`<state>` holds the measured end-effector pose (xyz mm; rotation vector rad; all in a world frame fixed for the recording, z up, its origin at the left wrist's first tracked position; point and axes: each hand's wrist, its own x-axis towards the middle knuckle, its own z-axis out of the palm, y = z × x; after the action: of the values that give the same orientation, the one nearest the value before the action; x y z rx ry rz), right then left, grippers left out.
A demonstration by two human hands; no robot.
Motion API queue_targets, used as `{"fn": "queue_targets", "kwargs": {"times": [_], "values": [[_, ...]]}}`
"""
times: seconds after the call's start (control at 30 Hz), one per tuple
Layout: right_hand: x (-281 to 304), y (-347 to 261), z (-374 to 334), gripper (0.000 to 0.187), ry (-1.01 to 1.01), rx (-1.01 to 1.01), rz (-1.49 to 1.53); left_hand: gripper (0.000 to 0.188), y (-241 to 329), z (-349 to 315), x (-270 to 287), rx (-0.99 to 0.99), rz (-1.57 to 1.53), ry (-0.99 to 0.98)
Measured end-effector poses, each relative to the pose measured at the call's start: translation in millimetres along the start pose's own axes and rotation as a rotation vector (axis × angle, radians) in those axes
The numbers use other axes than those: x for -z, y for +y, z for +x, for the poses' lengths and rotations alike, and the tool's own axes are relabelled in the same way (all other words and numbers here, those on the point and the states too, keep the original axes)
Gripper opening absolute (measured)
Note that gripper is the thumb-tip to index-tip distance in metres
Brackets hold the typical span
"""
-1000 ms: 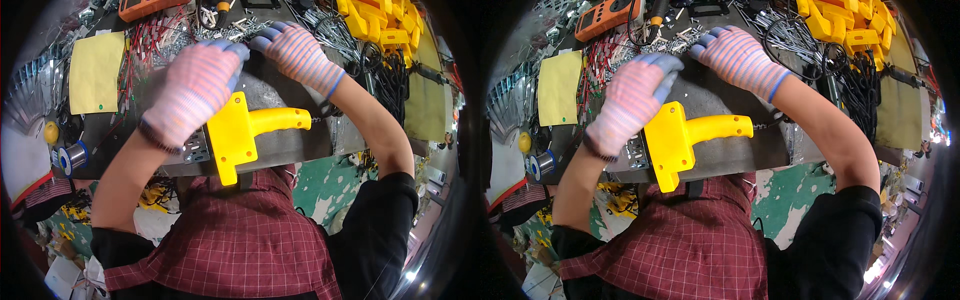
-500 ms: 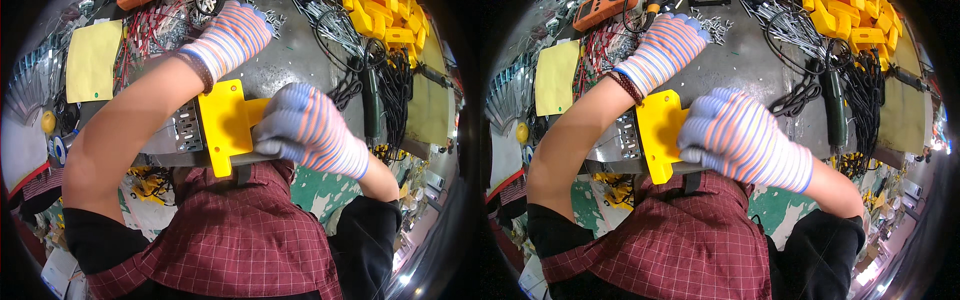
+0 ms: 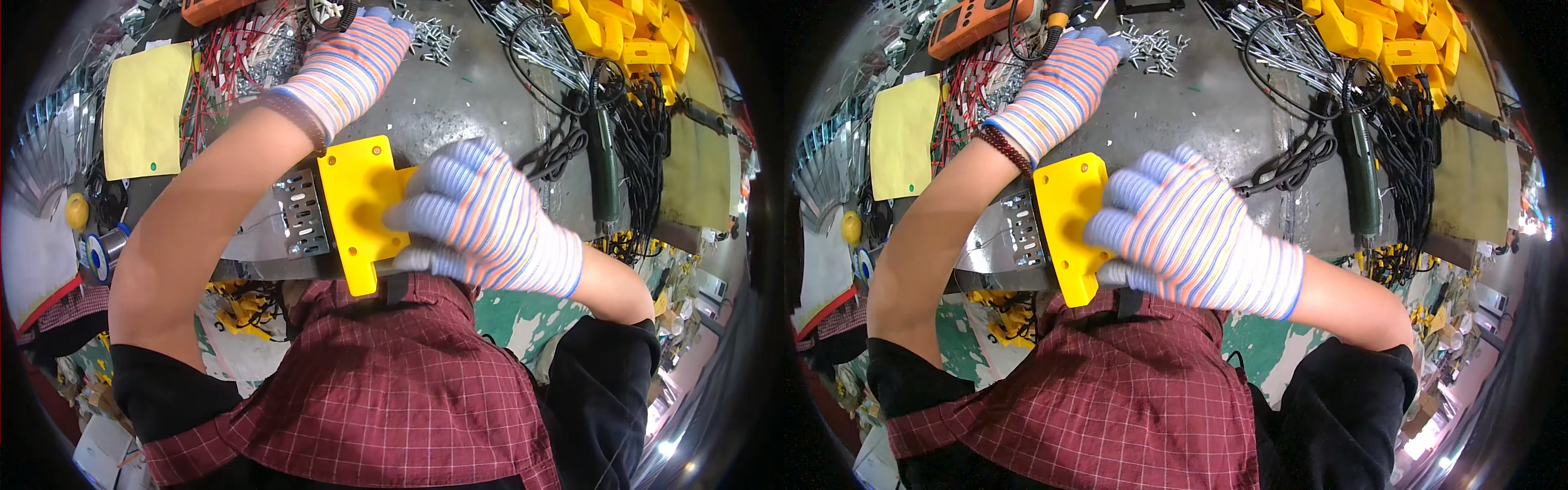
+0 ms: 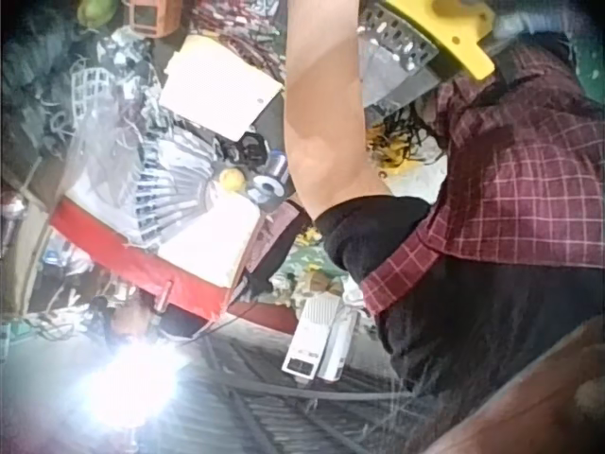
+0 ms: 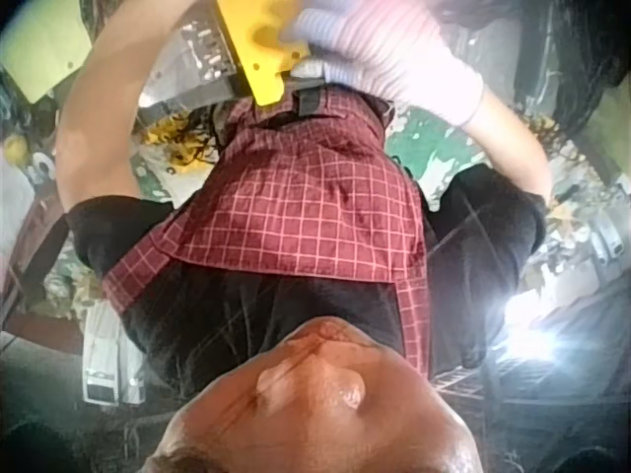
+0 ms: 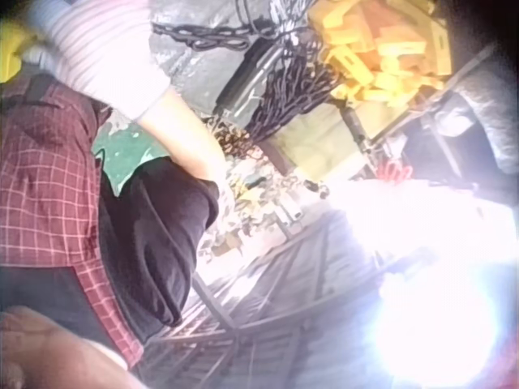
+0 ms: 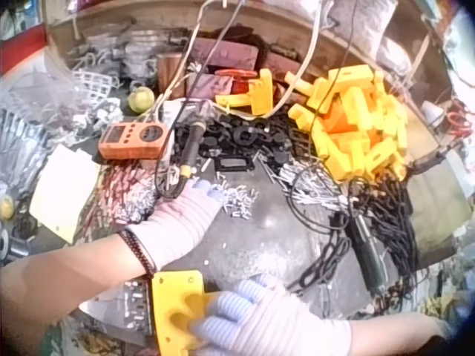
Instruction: Soldering internal wiring, assembling housing, and driving screws for a handheld power tool.
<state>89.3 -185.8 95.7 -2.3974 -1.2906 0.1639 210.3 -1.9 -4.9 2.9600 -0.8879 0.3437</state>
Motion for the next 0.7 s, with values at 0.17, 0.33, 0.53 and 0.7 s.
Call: {"fn": "queue_targets", "kwargs": {"times": [0.17, 0.33, 0.53, 0.7], "values": [[5.9, 75.5, 15.4, 0.02, 0.237, -0.179, -0.358, 0.028, -4.7, 14.4, -18.1, -0.045, -0.078, 0.052], [-2.8, 98.7, 58.2, 0.018, 0.043, -0.165, -0.682, 0.032, -3.9, -3.3, 6.4, -0.002, 0.053, -0.055], [-2.9, 118.2, 62.3, 0.018, -0.034, -0.301, -0.582, 0.034, 6.2, -7.5, 19.7, -0.155, 0.033, -0.024], [28.7, 88.9, 19.1, 0.009, 0.467, -0.297, -0.028, 0.028, 10.6, -8.3, 45.6, -0.427, 0.213, -0.034]]}}
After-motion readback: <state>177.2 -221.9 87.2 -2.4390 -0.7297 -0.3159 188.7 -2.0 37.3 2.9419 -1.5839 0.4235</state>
